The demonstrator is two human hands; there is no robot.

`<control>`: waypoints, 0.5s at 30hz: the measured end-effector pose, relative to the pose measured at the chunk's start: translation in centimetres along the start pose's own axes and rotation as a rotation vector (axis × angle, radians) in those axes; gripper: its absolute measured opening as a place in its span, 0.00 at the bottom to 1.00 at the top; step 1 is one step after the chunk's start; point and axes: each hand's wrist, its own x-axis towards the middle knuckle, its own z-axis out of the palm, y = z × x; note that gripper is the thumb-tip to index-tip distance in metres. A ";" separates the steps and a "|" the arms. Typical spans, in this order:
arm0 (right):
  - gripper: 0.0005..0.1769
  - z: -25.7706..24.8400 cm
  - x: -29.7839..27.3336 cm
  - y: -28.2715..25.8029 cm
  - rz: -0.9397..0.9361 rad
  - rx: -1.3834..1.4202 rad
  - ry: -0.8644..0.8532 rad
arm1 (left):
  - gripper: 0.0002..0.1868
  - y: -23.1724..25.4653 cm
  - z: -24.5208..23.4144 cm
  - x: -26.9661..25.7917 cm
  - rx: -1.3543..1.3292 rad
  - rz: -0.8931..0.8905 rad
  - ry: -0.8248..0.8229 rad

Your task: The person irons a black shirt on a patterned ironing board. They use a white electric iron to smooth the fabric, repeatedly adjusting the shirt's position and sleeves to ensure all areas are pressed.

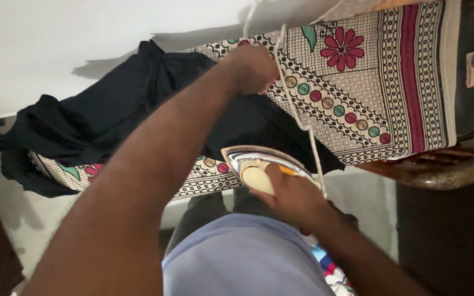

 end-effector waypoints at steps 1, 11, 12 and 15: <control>0.36 -0.2 -0.3 -0.2 0.002 0.012 -0.030 | 0.10 0.4 -0.2 0.2 -0.004 -0.001 -0.053; 0.33 0.1 1.4 -1.0 -0.069 0.163 0.170 | 0.07 1.8 -1.0 2.2 0.066 0.023 -0.189; 0.33 0.0 1.6 -1.1 -0.066 0.139 0.170 | 0.06 1.9 -1.0 2.5 0.091 0.035 -0.186; 0.33 0.1 2.2 -1.8 -0.010 0.132 0.191 | 0.06 2.3 -1.4 3.0 0.172 0.010 -0.233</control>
